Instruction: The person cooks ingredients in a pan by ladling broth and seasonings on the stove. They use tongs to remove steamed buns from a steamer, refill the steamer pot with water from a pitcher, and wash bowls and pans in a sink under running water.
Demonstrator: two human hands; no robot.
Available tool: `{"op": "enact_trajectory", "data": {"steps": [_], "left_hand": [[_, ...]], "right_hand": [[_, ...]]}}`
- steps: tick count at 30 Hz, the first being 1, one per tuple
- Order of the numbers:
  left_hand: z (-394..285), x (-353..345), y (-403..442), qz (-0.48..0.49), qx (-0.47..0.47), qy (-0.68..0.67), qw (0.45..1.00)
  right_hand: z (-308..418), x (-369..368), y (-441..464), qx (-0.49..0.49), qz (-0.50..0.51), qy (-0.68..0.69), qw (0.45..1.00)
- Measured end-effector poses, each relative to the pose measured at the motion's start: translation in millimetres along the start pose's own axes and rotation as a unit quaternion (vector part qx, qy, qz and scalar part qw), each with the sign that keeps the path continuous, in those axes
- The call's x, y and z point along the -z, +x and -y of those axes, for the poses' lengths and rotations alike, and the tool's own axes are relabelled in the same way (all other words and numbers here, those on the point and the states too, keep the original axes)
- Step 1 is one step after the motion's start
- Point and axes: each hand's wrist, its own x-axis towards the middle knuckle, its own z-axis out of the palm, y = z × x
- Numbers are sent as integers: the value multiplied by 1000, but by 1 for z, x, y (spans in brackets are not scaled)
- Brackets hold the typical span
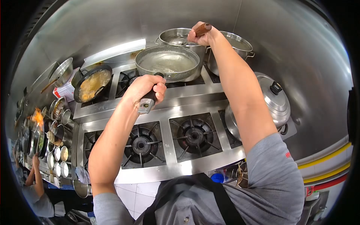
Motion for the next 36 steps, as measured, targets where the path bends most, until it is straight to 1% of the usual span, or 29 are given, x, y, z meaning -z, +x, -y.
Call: {"op": "enact_trajectory", "data": {"steps": [1, 2, 5, 8, 9, 10, 11, 12, 13, 14, 16, 17, 18, 20, 22, 24, 25, 26, 28, 29, 30, 32, 34, 36], "left_hand": [[0, 1, 1, 9, 8, -5, 1000], [0, 0, 1, 10, 8, -6, 1000], [-1, -3, -3, 14, 12, -12, 1000], [0, -5, -4, 13, 1, -9, 1000], [0, -4, -4, 16, 2, -10, 1000], [-1, -3, -3, 19, 4, -11, 1000], [-1, 1, 0, 31, 7, -16, 999], [-2, 2, 1, 38, 29, -40, 998], [-2, 3, 1, 38, 27, -42, 998], [-2, 3, 1, 39, 24, -43, 998], [-2, -1, -2, 34, 34, -50, 998], [-3, -1, -2, 36, 31, -57, 997], [-3, -2, -3, 37, 28, -63, 997], [-2, -3, -5, 38, 21, -57, 997], [-3, -4, -5, 31, 3, -54, 998], [-3, -6, -6, 33, 1, -54, 998], [-2, -6, -5, 29, 6, -52, 998], [-2, -6, -5, 25, 12, -51, 998], [-1, -6, -5, 26, 12, -47, 998], [0, -5, -5, 29, 14, -43, 999], [1, -4, -4, 30, 17, -40, 999], [3, -2, -1, 27, 14, -35, 999], [5, 0, 0, 18, 0, -16, 1000], [7, 2, 1, 18, 0, -13, 1000]], "right_hand": [[-1, 3, -9, -2, 67, 69, 995], [-1, 1, -13, -2, 66, 68, 995], [-4, -15, -41, 25, 83, 140, 986], [-1, -21, -59, 25, 82, 137, 987], [6, -22, -58, 8, 51, 150, 987], [9, -17, -60, 9, 48, 152, 987], [15, -14, -63, -7, 61, 104, 993], [14, -18, -74, -24, 73, 57, 995], [-4, -32, -99, 14, 51, 33, 998], [-11, -27, -108, 15, 47, 38, 998], [-19, -18, -123, -7, 169, 55, 984], [-19, -18, -129, -42, 166, 35, 985], [-27, -23, -143, -40, 164, 38, 985], [-54, -32, -175, 13, 76, 1, 997], [-70, -24, -187, -35, 90, -17, 995], [-93, -22, -206, 5, 36, -112, 993], [-98, -15, -211, -5, 25, -157, 987], [-118, -33, -227, 84, -104, -345, 929], [-130, -28, -236, 114, -107, -491, 857], [-128, -29, -239, 90, -116, -535, 832], [-125, -31, -243, 91, -116, -536, 831], [-116, -36, -249, 96, -133, -643, 748], [-101, -36, -241, 138, -153, -663, 720], [-86, -48, -227, 161, -184, -722, 647]]}}
